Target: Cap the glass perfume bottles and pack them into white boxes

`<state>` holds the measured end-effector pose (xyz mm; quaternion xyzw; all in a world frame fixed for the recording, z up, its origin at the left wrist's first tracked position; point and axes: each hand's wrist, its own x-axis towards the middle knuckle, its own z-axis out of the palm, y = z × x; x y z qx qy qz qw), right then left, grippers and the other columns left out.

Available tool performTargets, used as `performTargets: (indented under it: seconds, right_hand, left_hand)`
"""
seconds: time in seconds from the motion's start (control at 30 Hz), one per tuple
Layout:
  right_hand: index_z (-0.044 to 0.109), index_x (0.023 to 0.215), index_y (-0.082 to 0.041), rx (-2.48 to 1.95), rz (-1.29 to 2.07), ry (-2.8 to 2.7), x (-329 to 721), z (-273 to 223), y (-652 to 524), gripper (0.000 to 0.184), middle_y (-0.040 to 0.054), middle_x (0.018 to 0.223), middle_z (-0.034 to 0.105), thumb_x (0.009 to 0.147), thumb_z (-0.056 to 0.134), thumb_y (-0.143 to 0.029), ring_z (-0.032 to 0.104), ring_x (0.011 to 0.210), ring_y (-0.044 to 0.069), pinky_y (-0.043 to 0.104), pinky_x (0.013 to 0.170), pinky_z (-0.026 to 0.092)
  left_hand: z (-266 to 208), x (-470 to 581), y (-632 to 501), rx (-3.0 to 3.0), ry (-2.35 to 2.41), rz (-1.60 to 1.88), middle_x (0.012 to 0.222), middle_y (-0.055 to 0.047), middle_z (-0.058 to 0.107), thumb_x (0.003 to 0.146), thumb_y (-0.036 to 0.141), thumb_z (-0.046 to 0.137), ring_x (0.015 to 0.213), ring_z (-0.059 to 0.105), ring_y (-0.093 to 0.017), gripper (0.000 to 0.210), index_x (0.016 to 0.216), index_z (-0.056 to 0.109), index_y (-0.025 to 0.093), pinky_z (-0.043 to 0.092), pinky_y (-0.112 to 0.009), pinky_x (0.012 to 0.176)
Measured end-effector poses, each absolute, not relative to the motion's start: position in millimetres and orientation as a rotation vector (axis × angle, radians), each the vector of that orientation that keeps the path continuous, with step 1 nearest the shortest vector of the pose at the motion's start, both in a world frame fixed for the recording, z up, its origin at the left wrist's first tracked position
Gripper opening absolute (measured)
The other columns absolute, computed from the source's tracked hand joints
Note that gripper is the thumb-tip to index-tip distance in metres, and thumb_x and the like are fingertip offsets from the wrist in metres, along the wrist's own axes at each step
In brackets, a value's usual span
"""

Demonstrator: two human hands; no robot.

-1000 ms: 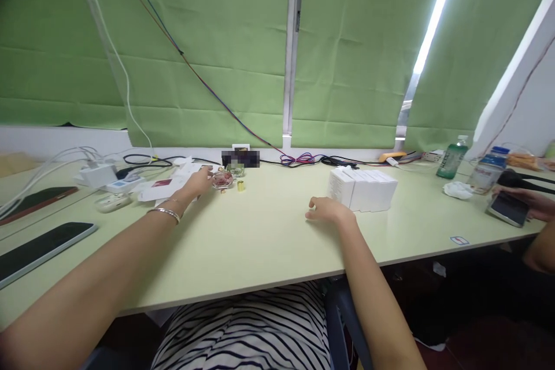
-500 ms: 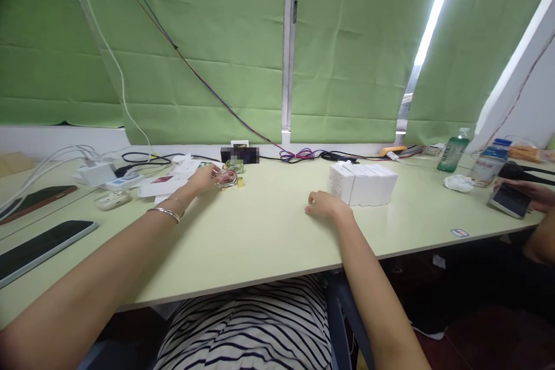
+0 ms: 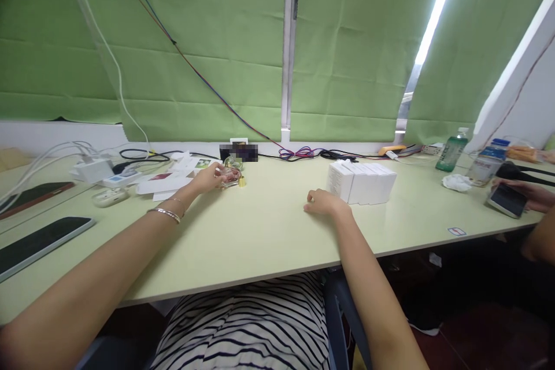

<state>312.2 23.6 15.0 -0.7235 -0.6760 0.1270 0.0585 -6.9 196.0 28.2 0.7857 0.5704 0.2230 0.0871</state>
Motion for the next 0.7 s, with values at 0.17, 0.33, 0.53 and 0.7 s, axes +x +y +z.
performTargets:
  seconds: [0.17,0.33,0.53,0.7]
  right_hand:
    - [0.055,0.107,-0.02,-2.192,0.391,-2.055,312.3,16.1,22.7,0.035,0.0099,0.11,0.06,0.078,0.051,-0.039,0.058,0.095,0.023,0.03,0.074,0.043]
    - [0.054,0.108,-0.019,-2.199,0.39,-2.067,312.1,16.2,22.7,0.036,0.0102,0.11,0.059,0.078,0.049,-0.039,0.057,0.095,0.024,0.032,0.075,0.043]
    - [0.054,0.108,-0.019,-2.203,0.388,-2.077,312.7,14.5,23.8,0.036,0.0102,0.112,0.058,0.079,0.049,-0.04,0.057,0.096,0.023,0.031,0.076,0.042]
    - [0.054,0.108,-0.018,-2.201,0.385,-2.094,313.2,13.8,23.7,0.037,0.0107,0.111,0.059,0.079,0.048,-0.04,0.057,0.096,0.024,0.031,0.075,0.043]
  left_hand:
    - [28.9,-6.3,189.5,2.34,1.592,0.614,0.086,-0.002,0.067,0.073,0.031,0.058,0.068,0.064,-0.018,0.035,0.104,0.047,0.021,0.046,-0.026,0.062]
    - [25.6,-7.0,185.5,2.373,1.548,0.587,0.091,-0.004,0.065,0.076,0.037,0.054,0.074,0.064,-0.02,0.038,0.11,0.044,0.022,0.046,-0.027,0.066]
    - [19.0,-8.5,186.1,2.407,1.53,0.581,0.093,-0.007,0.065,0.081,0.039,0.046,0.077,0.064,-0.022,0.04,0.117,0.039,0.022,0.046,-0.03,0.069]
    - [15.1,-7.6,183.6,2.447,1.515,0.546,0.097,-0.006,0.066,0.082,0.041,0.045,0.081,0.064,-0.021,0.041,0.119,0.039,0.023,0.047,-0.028,0.069]
